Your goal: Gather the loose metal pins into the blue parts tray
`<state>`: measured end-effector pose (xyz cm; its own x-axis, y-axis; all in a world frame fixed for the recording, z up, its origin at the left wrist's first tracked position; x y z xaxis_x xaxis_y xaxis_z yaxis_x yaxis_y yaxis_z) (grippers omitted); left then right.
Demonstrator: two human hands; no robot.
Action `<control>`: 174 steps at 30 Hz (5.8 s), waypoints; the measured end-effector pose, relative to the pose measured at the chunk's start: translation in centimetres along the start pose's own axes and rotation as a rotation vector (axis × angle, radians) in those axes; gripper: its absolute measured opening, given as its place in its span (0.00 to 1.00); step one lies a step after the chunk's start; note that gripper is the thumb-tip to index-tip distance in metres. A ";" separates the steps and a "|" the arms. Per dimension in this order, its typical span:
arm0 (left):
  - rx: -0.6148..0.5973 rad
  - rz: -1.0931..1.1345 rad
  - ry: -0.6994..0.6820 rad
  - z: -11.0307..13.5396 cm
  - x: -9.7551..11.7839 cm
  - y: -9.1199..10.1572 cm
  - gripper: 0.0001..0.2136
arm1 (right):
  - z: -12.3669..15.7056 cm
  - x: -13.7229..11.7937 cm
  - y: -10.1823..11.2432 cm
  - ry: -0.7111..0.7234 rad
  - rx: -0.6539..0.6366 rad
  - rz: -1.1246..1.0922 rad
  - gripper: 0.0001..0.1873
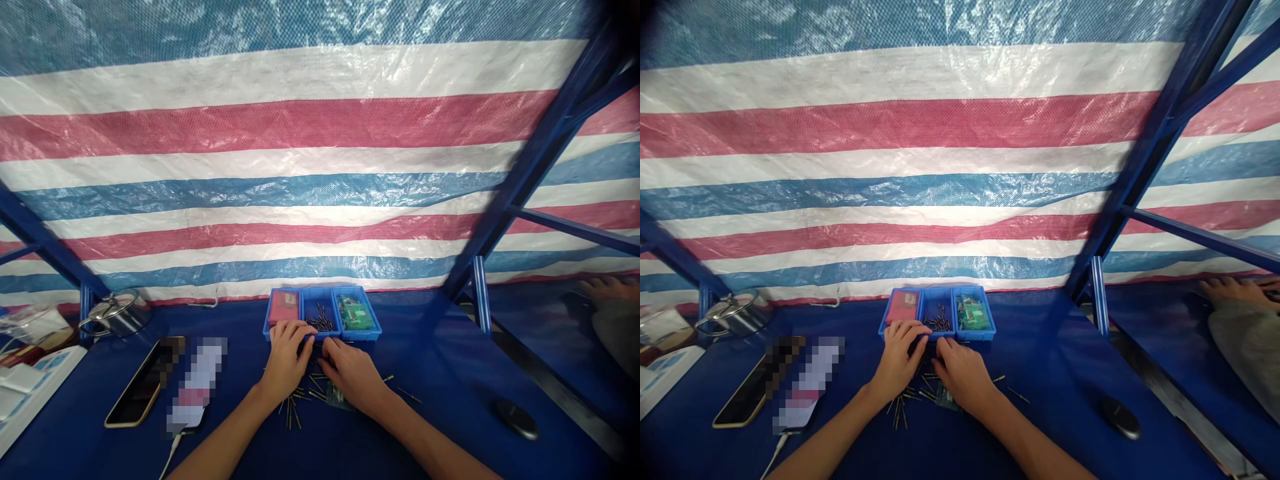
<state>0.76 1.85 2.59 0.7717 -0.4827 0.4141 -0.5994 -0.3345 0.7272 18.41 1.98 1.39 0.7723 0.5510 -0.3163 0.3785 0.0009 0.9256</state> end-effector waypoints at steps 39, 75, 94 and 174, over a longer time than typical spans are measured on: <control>-0.025 0.048 0.022 0.1 -0.1 0.0 0.09 | 0.1 -0.1 -0.2 -0.010 -0.012 0.010 0.08; -0.029 0.037 0.021 0.0 0.0 0.0 0.09 | 0.1 -0.3 0.1 0.005 -0.034 0.024 0.05; -0.020 0.048 0.013 0.0 0.1 0.0 0.09 | 0.1 -0.3 0.1 0.022 -0.008 0.002 0.05; -0.023 0.035 0.014 0.0 0.0 0.0 0.09 | 0.1 -0.2 0.0 0.040 -0.016 -0.001 0.04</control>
<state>0.75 1.86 2.56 0.7530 -0.4826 0.4472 -0.6216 -0.2990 0.7240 18.34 1.83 1.48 0.7511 0.5836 -0.3086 0.3707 0.0140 0.9286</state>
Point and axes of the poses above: each hand's wrist, its own z-axis away from the middle knuckle, its own y-axis out of the back of the hand, x = y × z, the point moved 3 cm from there along -z, towards the middle knuckle, and after that the axes turned 2 degrees about y, right-handed, at the moved point
